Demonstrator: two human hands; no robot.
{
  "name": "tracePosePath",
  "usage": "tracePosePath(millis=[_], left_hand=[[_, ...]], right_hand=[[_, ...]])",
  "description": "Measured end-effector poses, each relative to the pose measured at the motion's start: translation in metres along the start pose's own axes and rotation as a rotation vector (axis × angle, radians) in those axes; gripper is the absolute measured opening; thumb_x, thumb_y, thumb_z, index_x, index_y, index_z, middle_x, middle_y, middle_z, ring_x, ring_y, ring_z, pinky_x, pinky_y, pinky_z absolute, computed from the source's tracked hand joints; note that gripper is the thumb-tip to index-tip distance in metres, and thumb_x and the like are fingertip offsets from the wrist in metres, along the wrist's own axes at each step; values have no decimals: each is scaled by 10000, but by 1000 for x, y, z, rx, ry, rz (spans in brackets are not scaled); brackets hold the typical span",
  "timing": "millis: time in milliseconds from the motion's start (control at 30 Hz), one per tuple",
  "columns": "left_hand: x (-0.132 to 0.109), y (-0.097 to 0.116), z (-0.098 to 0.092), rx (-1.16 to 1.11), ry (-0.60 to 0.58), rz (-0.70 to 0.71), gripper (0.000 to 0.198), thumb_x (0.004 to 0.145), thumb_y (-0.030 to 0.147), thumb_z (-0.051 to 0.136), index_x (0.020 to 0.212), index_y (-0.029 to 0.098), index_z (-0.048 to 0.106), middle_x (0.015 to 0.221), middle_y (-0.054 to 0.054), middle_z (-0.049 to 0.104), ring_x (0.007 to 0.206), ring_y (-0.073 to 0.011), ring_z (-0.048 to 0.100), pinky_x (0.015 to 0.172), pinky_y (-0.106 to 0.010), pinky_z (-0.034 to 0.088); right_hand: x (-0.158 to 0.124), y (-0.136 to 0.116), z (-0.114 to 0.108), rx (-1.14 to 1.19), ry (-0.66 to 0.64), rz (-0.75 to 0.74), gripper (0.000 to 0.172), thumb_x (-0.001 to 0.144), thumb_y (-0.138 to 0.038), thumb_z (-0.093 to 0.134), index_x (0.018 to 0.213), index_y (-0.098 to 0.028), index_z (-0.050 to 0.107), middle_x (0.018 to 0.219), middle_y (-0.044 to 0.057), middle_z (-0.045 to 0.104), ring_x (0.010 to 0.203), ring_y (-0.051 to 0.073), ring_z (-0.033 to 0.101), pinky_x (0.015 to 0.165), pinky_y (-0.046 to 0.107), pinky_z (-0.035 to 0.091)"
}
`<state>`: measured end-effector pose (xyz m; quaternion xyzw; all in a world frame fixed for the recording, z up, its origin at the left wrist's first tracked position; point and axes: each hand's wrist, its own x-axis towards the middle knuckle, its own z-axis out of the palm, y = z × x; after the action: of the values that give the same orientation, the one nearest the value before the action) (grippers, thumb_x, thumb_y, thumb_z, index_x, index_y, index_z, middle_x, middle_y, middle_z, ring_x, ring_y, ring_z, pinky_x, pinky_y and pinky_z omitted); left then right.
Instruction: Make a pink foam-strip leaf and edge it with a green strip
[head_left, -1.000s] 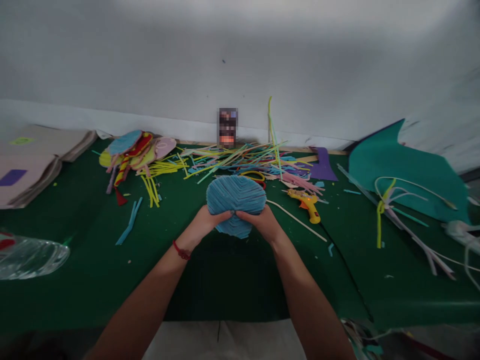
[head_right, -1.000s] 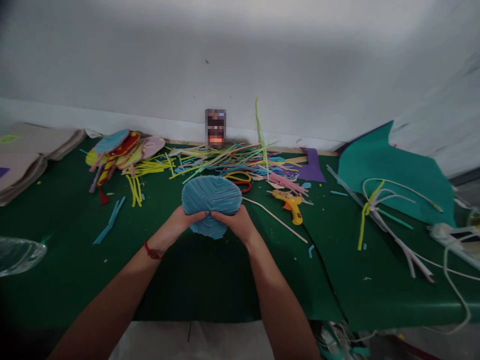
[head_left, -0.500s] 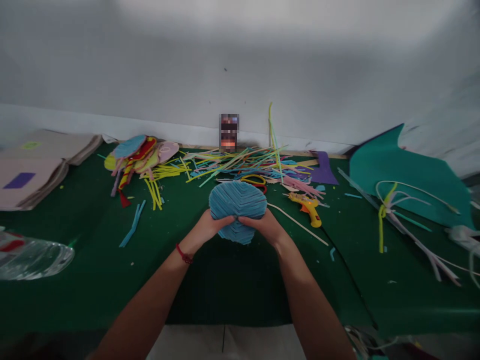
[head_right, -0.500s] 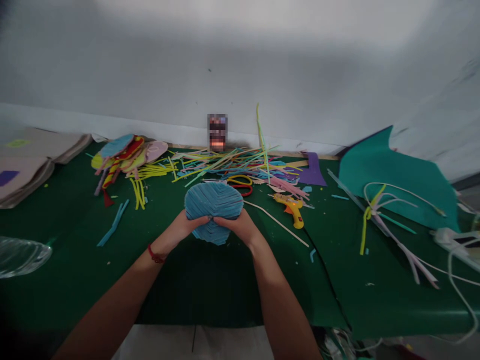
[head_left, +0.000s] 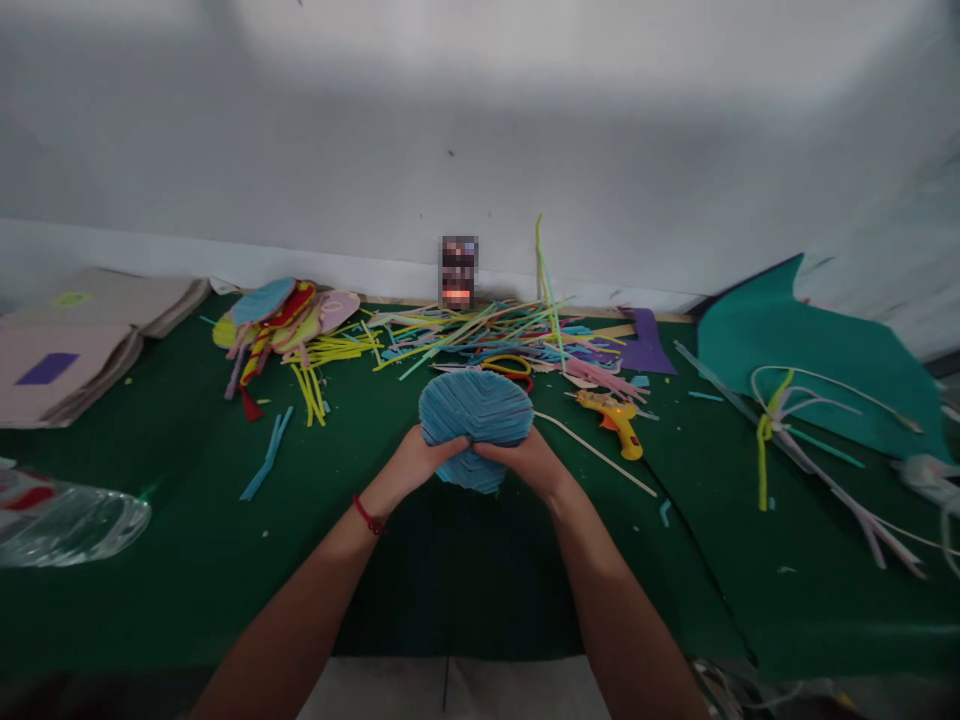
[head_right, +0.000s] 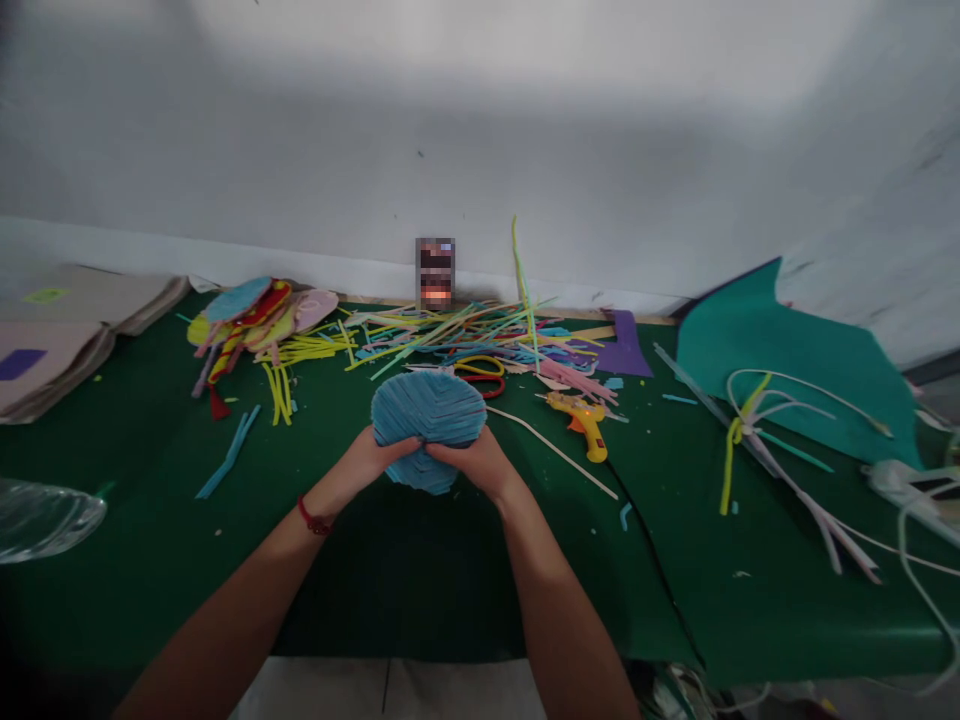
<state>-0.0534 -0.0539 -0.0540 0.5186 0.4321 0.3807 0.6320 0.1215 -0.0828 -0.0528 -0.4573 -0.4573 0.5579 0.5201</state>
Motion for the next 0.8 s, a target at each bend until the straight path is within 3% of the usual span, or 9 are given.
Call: tracePosePath(millis=[367,600,800], left_hand=[[0,0,2,-40,-7,-16,589,555,460,833,1027,136,695,1106,-132,712,1028,-312,667,967,-492,499],[4,-3,1,7,69,-12,583,527,442,846,986,111,707,1062,-143,724,1008,-326,673,959,-496,502],[5,0,3,-70,167,19,630,573,469,824,1074,116,681,1167,-147,684,1091,-314,641,998,-471,481]], right_hand=[[3,2,0,33,17,26,549,498,-338,883,1006,-218,714,1079,62,730,1070,284,653,1036,516,437],[4,5,2,-9,61,20,546,506,-338,875,1009,-203,713,1067,54,735,1071,286,651,1029,507,444],[4,-6,-2,44,76,126,470,590,-437,821,987,-215,702,1022,45,742,964,266,685,849,428,554]])
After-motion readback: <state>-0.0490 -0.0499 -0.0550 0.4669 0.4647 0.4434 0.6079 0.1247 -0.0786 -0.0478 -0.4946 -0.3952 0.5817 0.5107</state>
